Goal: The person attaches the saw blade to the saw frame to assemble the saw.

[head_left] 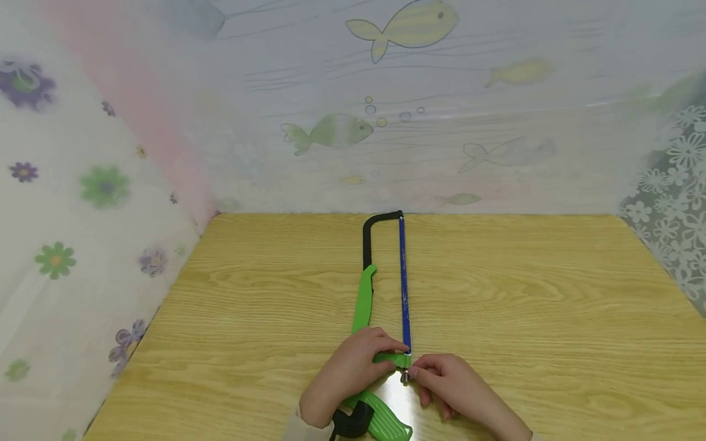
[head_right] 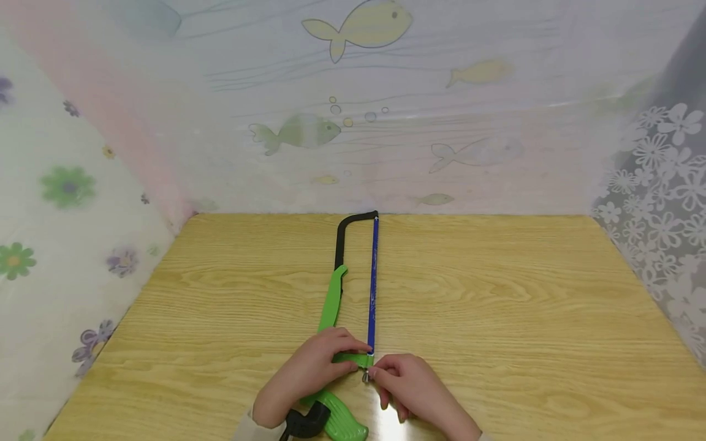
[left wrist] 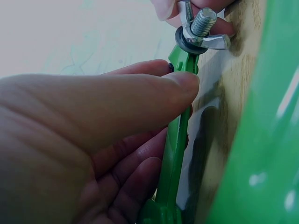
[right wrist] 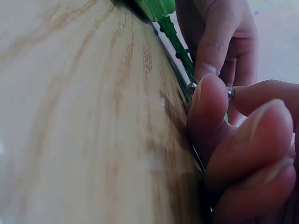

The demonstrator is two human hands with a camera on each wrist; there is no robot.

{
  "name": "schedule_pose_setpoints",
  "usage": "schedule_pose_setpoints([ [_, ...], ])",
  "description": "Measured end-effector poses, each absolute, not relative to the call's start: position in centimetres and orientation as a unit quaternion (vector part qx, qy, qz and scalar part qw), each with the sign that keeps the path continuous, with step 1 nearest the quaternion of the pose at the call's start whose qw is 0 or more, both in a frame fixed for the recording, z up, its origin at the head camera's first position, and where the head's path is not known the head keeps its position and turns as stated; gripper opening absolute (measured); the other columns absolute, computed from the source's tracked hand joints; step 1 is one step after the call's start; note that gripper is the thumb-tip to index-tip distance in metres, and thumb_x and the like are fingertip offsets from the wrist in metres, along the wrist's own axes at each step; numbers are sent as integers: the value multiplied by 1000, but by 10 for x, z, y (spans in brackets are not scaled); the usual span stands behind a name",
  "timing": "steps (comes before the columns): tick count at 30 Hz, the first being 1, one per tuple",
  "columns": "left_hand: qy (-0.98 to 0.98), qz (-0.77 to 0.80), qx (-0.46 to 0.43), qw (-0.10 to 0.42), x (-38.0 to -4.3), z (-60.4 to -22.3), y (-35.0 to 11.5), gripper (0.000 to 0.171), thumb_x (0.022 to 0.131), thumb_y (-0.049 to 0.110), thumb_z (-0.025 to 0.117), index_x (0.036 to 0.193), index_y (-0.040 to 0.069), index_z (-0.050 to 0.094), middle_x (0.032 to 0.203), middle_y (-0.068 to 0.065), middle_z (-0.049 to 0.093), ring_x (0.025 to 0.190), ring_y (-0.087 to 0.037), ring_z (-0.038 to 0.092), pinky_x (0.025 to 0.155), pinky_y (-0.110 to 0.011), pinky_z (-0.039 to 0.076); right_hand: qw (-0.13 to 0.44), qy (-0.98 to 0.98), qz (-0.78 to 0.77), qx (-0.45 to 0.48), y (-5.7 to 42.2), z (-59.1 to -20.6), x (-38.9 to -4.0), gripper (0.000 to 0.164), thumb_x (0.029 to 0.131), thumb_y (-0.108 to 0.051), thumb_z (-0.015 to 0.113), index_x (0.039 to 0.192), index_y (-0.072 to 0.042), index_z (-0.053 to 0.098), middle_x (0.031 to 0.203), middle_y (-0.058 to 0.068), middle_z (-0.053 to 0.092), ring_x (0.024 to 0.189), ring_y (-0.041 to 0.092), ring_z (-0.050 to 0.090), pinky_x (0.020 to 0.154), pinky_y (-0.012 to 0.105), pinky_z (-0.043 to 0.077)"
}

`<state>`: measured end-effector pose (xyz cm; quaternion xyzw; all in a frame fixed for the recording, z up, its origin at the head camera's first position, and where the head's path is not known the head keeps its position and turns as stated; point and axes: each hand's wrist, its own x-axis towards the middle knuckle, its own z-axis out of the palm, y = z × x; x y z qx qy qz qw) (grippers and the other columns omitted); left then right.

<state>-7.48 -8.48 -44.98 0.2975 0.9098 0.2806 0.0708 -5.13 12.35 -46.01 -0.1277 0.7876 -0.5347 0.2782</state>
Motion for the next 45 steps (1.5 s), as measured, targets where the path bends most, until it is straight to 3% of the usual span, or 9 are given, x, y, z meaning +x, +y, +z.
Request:
schedule_pose_setpoints([
  [13,908,286,300,67,-75,-451,-85,25,83,23,62,107,29,64,97,15,55,91,-3,50,78,-21,42,274,794,-528,-131,123,-460,-50,27,88,-38,53,84,-13,62,55,1,53,34,10,41,30,23,33],
  [26,909,290,291,73,-76,-451,-85,26,83,23,63,108,29,64,95,15,55,89,-2,49,78,-21,41,230,819,-513,-118,120,-461,-50,29,83,-42,57,85,-14,55,49,1,48,30,10,42,28,25,32],
  [35,908,294,289,73,-75,-452,-84,25,83,23,63,107,30,63,94,16,54,88,-2,49,78,-21,41,245,812,-515,-121,121,-462,-50,30,86,-43,53,85,-14,59,46,-1,45,31,10,42,29,26,33],
  [45,907,293,294,68,-74,-451,-85,25,83,24,63,107,29,64,95,15,55,90,-3,49,78,-22,42,259,804,-523,-117,122,-460,-50,33,88,-43,50,82,-13,61,54,1,52,32,10,41,29,25,34],
])
